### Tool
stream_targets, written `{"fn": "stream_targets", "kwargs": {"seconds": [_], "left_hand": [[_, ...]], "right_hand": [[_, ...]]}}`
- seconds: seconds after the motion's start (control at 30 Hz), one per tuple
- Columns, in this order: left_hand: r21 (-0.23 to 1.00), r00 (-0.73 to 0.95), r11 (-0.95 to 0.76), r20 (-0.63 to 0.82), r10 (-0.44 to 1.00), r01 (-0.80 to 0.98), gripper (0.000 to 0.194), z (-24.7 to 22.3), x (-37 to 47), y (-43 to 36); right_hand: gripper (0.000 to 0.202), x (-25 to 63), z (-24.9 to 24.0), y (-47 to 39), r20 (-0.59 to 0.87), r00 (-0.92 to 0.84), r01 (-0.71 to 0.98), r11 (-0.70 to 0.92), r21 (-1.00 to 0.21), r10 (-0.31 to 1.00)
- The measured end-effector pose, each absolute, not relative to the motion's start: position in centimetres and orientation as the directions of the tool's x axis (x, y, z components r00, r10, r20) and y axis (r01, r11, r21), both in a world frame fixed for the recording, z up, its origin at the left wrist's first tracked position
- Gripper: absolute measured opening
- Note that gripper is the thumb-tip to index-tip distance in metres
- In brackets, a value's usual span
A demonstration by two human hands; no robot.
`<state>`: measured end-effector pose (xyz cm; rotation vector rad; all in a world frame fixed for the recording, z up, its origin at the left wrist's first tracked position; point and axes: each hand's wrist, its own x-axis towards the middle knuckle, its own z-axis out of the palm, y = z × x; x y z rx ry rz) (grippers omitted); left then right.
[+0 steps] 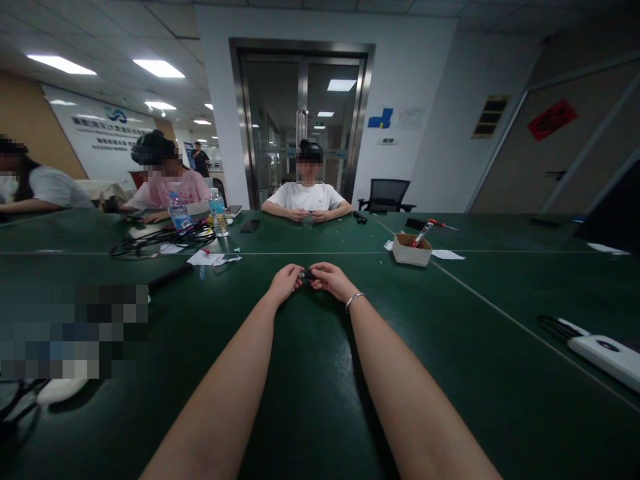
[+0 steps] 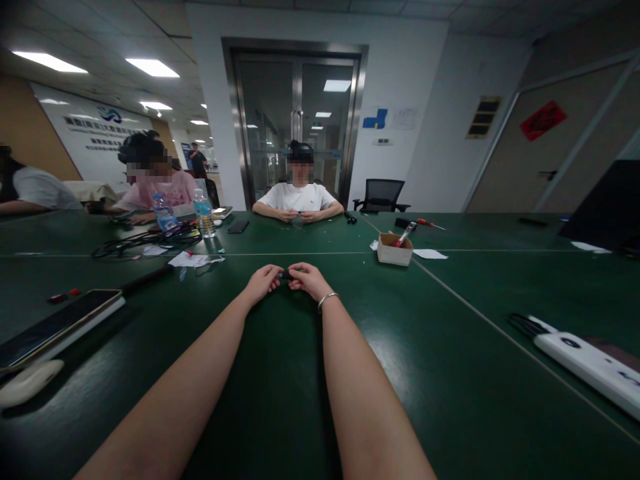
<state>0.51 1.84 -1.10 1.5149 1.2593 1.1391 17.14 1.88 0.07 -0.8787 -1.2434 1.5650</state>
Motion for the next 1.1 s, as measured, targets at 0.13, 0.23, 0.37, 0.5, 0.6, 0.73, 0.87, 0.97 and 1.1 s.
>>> {"fn": "stream_targets", "kwargs": {"seconds": [0.13,0.23,0.37,0.5,0.6,0.73,0.87,0.97,1.1], "left_hand": [[0.968,0.075,-0.137,0.123,0.99,0.213,0.022,-1.3,0.45,2.02],[0.962,0.087,-0.144,0.126,0.988,0.232,0.025,-1.35,0.44,2.08],[0.963,0.084,-0.142,0.126,0.988,0.228,0.021,-1.15,0.49,1.89],[0.97,0.103,-0.122,0.102,0.989,0.212,0.022,-0.97,0.55,1.77],[0.976,0.093,-0.12,0.104,0.99,0.18,0.02,-1.06,0.57,1.85],[0.976,0.086,-0.14,0.127,0.988,0.168,0.021,-1.41,0.53,2.1],[0.976,0.092,-0.158,0.146,0.985,0.148,0.023,-1.55,0.41,2.09],[0.978,0.094,-0.187,0.178,0.98,0.096,0.026,-1.34,0.31,1.88],[0.978,0.072,-0.198,0.193,0.978,0.059,0.028,-1.18,0.19,1.91]], "right_hand": [[0.011,17.18,0.04,1.89,0.02,-0.318,-0.231,-0.057,-0.971,0.948],[0.012,17.25,-0.05,1.96,0.034,-0.326,-0.234,-0.046,-0.971,0.945],[0.013,17.32,-0.21,2.11,0.04,-0.327,-0.242,-0.043,-0.969,0.944],[0.013,17.34,-0.24,2.17,0.036,-0.333,-0.242,-0.048,-0.969,0.942],[0.012,17.31,-0.21,2.13,0.039,-0.328,-0.241,-0.044,-0.97,0.944],[0.011,17.23,-0.21,2.1,0.038,-0.326,-0.235,-0.043,-0.971,0.945],[0.012,17.26,-0.26,2.13,0.037,-0.332,-0.241,-0.047,-0.969,0.943],[0.012,17.31,-0.27,2.17,0.042,-0.329,-0.25,-0.045,-0.967,0.943],[0.012,17.26,-0.18,2.15,0.023,-0.316,-0.237,-0.056,-0.97,0.948]]}}
